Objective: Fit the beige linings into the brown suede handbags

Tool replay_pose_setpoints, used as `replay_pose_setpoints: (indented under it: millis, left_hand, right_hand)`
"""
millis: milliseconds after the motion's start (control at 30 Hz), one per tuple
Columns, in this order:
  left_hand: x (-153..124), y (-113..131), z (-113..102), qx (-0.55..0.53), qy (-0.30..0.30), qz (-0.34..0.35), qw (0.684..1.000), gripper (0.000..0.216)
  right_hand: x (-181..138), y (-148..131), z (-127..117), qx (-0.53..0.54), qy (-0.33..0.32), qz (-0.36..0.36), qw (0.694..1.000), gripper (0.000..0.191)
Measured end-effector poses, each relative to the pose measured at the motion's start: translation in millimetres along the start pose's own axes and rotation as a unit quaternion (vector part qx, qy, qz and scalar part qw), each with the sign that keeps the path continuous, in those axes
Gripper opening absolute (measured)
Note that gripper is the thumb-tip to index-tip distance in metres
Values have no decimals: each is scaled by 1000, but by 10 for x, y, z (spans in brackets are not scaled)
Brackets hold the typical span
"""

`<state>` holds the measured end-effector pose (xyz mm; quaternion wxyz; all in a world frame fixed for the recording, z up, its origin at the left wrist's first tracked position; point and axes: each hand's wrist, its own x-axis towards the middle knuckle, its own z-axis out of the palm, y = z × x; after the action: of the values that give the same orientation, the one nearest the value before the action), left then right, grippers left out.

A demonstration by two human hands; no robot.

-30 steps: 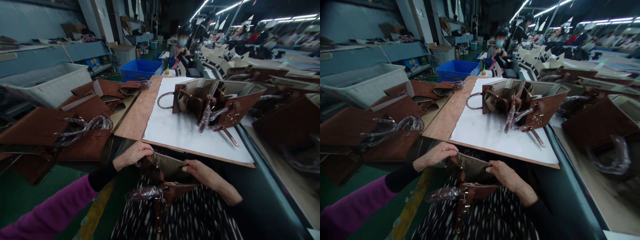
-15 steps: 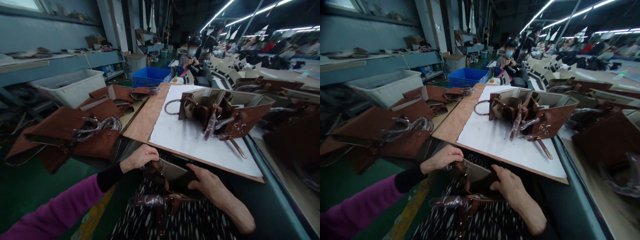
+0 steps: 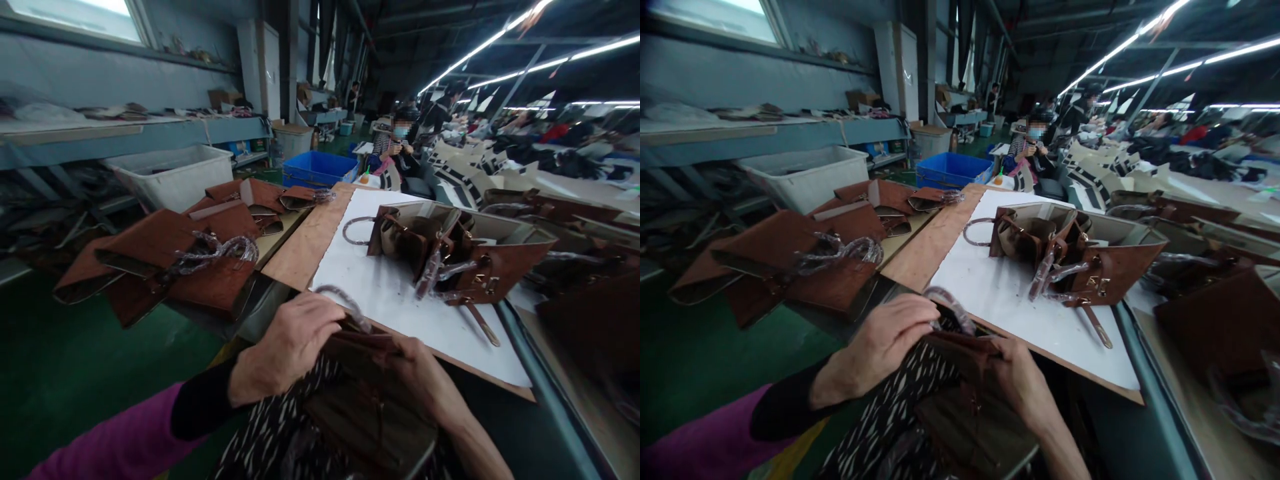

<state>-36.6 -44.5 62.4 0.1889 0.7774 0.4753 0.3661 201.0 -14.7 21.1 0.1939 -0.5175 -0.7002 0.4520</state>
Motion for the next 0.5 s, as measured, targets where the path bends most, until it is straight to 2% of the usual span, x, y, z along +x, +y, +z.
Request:
replay_pose_setpoints:
  millis: [67,133,233,300,433,500]
  left_hand:
    - [-93,-156,-180,-9,88,-68,994,22]
    - [-162,-421,-251,-36,94,-167,981,25]
    - [-196,-822,-165,-139,-14,-274,952,48]
    - [-158,-978,-70,-204,-73,-305,927,66]
    - [3,-1036,2,-264,-170,-297,902,69]
    - [45,-1040,-7,-226,-193,-310,903,65]
  right_hand:
    - [-112,79,-168,107,43,44,992,26]
    - [-188,161,-233,212,99,101,967,38]
    - [-195,306,-98,356,189,103,909,54]
    - [-137,426,101,419,200,84,881,59]
    - [0,699,561,481,186,83,853,57]
    - [24,819,772,469,165,82,864,53]
